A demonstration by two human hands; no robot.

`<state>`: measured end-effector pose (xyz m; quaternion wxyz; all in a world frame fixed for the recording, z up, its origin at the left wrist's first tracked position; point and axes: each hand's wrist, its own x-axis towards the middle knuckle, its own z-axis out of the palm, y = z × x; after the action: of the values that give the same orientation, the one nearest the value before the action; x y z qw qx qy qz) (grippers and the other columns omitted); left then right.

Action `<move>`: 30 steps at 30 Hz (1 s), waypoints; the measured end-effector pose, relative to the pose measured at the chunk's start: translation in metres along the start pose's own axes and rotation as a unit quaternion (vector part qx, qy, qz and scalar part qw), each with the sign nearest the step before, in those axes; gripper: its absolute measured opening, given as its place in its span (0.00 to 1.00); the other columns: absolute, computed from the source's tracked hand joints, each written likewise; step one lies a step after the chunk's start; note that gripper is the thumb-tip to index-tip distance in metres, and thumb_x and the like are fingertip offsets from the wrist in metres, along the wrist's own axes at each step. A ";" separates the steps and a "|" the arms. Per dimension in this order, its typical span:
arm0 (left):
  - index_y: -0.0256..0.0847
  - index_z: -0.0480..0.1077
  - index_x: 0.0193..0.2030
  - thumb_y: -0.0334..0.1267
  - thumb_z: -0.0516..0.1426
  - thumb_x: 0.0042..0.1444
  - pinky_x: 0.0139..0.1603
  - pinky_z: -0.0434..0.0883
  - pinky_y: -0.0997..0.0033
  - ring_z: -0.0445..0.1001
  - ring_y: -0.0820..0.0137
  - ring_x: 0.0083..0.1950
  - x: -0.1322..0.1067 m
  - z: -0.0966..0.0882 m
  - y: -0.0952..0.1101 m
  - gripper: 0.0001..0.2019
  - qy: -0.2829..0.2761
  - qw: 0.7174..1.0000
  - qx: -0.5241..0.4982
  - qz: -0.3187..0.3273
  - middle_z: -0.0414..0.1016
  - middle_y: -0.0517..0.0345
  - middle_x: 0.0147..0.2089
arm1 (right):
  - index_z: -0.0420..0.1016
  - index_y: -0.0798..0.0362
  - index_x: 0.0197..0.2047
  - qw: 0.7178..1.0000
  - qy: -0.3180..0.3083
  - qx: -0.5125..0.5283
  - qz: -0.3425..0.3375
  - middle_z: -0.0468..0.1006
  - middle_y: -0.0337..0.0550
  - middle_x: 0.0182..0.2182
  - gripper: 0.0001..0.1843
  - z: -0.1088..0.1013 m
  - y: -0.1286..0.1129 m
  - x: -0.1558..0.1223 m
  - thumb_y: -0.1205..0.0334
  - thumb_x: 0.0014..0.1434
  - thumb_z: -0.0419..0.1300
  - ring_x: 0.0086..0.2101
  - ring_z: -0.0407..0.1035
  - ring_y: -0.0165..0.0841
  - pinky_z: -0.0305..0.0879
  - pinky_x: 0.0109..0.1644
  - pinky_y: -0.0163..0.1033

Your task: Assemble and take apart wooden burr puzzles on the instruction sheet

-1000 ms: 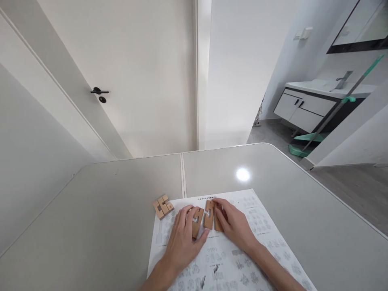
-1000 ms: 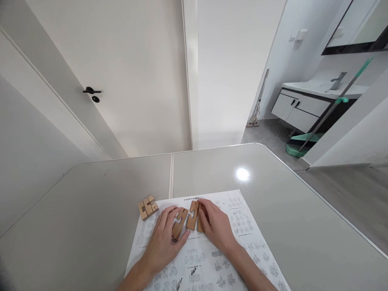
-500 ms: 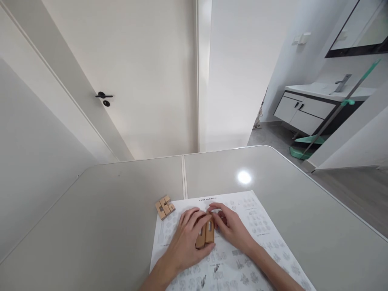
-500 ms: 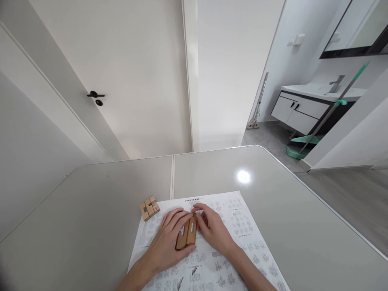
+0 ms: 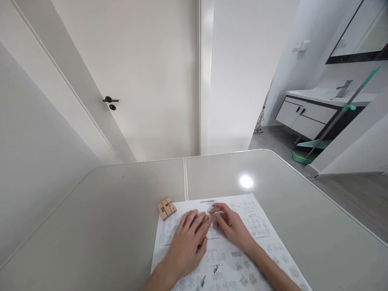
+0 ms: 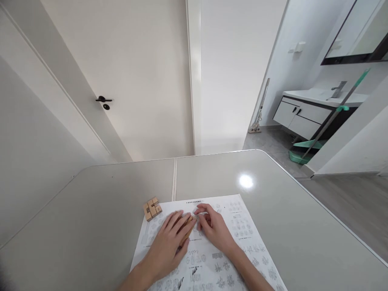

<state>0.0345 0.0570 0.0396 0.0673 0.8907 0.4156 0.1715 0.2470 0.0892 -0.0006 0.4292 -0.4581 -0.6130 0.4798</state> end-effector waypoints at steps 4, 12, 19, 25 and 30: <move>0.59 0.55 0.75 0.28 0.51 0.68 0.74 0.63 0.43 0.62 0.56 0.75 -0.024 -0.026 -0.021 0.32 -0.036 0.999 0.009 0.039 0.66 0.62 0.73 | 0.69 0.49 0.55 1.000 0.000 -0.006 -0.004 0.80 0.49 0.47 0.22 0.001 0.003 -0.001 0.42 0.72 0.51 0.27 0.75 0.32 0.72 0.29 0.38; 0.60 0.48 0.78 0.24 0.49 0.65 0.74 0.63 0.44 0.56 0.56 0.77 -0.071 -0.053 -0.051 0.39 -0.077 0.995 0.050 0.038 0.58 0.66 0.77 | 0.69 0.49 0.55 1.000 -0.005 -0.006 -0.003 0.80 0.48 0.44 0.20 0.001 0.002 -0.003 0.44 0.72 0.51 0.28 0.75 0.33 0.72 0.30 0.39; 0.61 0.53 0.76 0.33 0.52 0.69 0.72 0.67 0.46 0.57 0.56 0.77 -0.120 -0.048 -0.073 0.31 0.026 0.995 0.076 -0.058 0.60 0.62 0.76 | 0.69 0.49 0.54 1.000 -0.003 0.008 0.000 0.79 0.46 0.41 0.20 0.001 0.000 -0.005 0.43 0.72 0.52 0.27 0.73 0.33 0.72 0.32 0.40; 0.54 0.61 0.70 0.40 0.51 0.71 0.68 0.71 0.44 0.67 0.55 0.72 -0.147 -0.038 -0.093 0.22 0.138 0.962 0.042 -0.233 0.65 0.55 0.73 | 0.71 0.49 0.50 1.000 -0.021 -0.009 0.009 0.78 0.43 0.36 0.22 0.001 -0.005 -0.005 0.40 0.72 0.50 0.28 0.71 0.34 0.70 0.33 0.39; 0.48 0.60 0.70 0.40 0.49 0.72 0.68 0.71 0.42 0.69 0.55 0.70 -0.148 -0.028 -0.099 0.21 0.146 0.947 0.033 -0.286 0.69 0.49 0.70 | 0.74 0.48 0.48 0.995 -0.080 -0.045 0.039 0.81 0.45 0.36 0.25 -0.006 -0.028 -0.023 0.37 0.72 0.47 0.31 0.73 0.36 0.69 0.32 0.39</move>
<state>-0.1349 0.0071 0.0032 0.0229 0.7018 0.6631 0.2592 0.2536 0.0650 0.0261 0.3383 -0.4606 -0.6484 0.5030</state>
